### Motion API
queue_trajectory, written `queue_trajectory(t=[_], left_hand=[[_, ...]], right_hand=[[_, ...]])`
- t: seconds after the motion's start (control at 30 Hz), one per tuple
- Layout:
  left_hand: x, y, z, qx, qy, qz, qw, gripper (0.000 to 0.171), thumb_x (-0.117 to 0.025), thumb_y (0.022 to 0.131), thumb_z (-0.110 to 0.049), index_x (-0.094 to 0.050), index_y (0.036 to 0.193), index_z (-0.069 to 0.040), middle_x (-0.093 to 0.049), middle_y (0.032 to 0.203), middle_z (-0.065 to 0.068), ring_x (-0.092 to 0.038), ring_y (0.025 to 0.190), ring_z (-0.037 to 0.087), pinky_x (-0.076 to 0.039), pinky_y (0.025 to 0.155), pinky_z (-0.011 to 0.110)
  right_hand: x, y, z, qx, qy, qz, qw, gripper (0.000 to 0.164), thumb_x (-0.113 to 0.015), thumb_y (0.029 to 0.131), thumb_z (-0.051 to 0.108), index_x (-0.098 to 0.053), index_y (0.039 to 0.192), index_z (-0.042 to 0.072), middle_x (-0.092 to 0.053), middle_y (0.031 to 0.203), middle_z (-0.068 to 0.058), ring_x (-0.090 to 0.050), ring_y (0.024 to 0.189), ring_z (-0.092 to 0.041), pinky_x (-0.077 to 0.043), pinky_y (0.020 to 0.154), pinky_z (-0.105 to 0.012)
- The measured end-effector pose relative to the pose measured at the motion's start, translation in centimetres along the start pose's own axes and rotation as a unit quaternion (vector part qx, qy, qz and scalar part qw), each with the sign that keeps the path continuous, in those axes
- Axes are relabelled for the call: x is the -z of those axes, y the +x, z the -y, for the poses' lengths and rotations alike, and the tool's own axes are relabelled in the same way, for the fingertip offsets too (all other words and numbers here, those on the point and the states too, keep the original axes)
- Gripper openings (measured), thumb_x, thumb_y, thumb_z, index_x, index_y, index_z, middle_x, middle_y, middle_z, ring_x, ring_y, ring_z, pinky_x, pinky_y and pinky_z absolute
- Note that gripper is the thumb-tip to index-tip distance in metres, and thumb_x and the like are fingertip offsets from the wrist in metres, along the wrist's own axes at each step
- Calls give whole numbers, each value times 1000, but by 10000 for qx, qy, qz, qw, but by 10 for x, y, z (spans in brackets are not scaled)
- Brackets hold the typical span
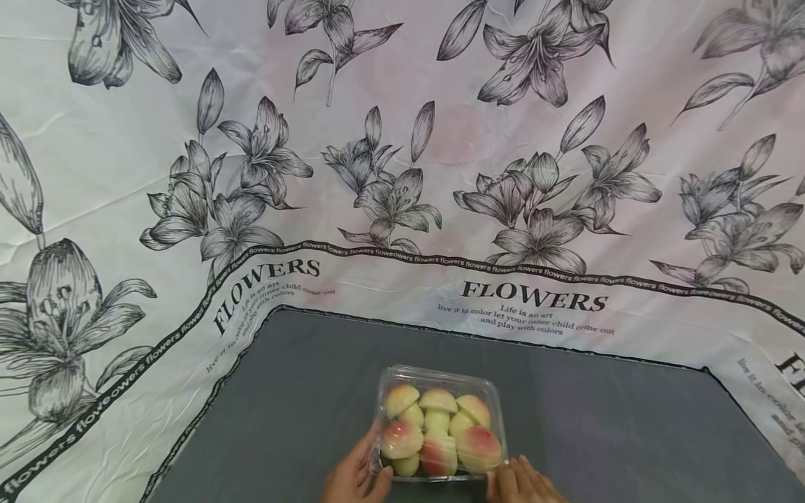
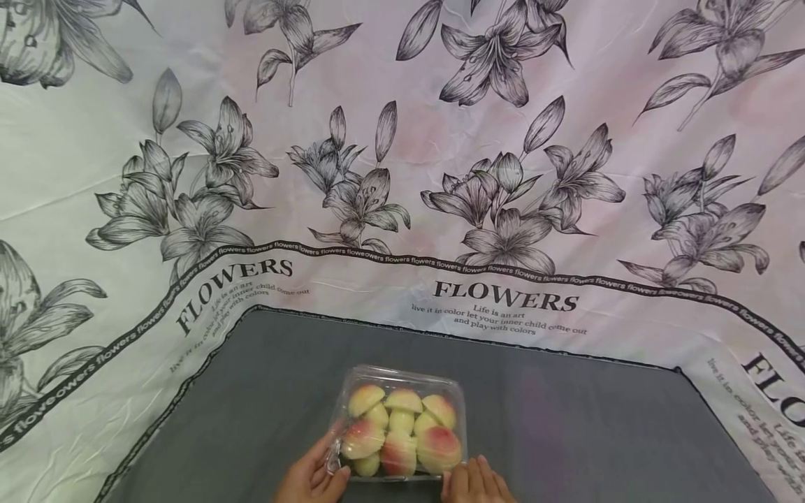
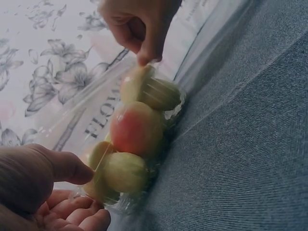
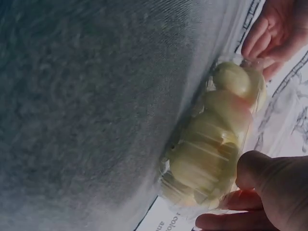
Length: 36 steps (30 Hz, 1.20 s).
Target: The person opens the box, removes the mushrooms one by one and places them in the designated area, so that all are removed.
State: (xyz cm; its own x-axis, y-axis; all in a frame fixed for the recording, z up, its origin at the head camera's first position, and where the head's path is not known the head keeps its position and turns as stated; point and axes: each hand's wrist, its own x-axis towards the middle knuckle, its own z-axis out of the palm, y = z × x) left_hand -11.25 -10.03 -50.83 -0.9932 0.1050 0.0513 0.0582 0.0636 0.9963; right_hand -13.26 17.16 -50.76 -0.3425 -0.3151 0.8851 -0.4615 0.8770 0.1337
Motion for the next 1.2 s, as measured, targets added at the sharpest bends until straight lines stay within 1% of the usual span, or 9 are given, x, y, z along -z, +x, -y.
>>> queue_trajectory(t=[0.1,0.23,0.43,0.67,0.77,0.93,1.0,1.1,1.2], left_hand=[[0,-1,0,90,-7,-16,10000,76,-73,98,-20,-38,161,3,-37,159,38,-36,144,61,-45,108,67],[-1,-1,0,201,15,-98,9997,75,-73,98,-22,-39,162,0,-37,159,37,-39,143,59,-48,108,60],[-7,-4,-3,225,67,-152,9996,76,-74,98,-22,-39,162,1,-38,160,35,-41,141,59,-50,107,55],[-7,-4,-6,-147,603,-317,9976,72,-73,97,-16,-43,160,1,-47,153,36,-52,134,53,-56,102,47],[-5,-2,-8,-284,748,-380,9961,70,-72,96,-13,-45,160,-2,-51,151,34,-56,131,48,-57,100,43],[-3,0,-9,-263,721,-391,9963,70,-71,95,-11,-46,159,-1,-51,151,32,-56,130,42,-56,99,34],[-2,-1,-9,-177,669,-330,9971,70,-71,96,-13,-45,159,0,-49,152,34,-54,133,45,-57,99,35],[-3,-2,-9,45,503,-261,9984,71,-71,98,-17,-42,161,-2,-45,155,36,-50,136,51,-57,101,42],[-4,-1,-8,158,364,-244,9989,72,-71,99,-19,-40,162,-3,-42,158,35,-46,139,55,-55,102,49]], right_hand=[[1,4,2,77,-89,-79,9999,55,-38,110,30,-52,61,7,-71,66,-17,-71,52,-36,-54,39,-49],[4,13,0,191,-149,-231,9994,48,-41,106,22,-40,58,11,-70,63,-14,-72,52,-34,-54,38,-47],[11,18,-6,349,-264,-26,9990,52,-39,109,23,-46,60,8,-71,65,-13,-73,54,-32,-57,42,-47],[1,24,-13,760,-431,-1096,9901,40,-47,100,14,-56,63,2,-74,68,-14,-71,51,-29,-54,39,-44],[5,35,-19,678,-533,-1194,9891,38,-48,100,16,-64,72,-2,-76,72,-15,-73,55,-30,-56,42,-46],[24,55,-22,-54,-584,-363,9976,37,-44,101,21,-69,88,-3,-80,88,-18,-77,67,-34,-54,40,-51],[31,61,-22,-316,-558,16,9979,37,-41,101,24,-65,86,1,-79,88,-17,-72,57,-31,-44,30,-45],[37,68,-23,-692,-442,642,9946,39,-35,102,31,-62,86,8,-71,69,-9,-49,39,-16,-24,29,-28],[41,76,-28,-1015,-133,1081,9889,34,-40,102,36,-63,94,12,-55,57,4,-22,41,-3,-15,38,-20]])
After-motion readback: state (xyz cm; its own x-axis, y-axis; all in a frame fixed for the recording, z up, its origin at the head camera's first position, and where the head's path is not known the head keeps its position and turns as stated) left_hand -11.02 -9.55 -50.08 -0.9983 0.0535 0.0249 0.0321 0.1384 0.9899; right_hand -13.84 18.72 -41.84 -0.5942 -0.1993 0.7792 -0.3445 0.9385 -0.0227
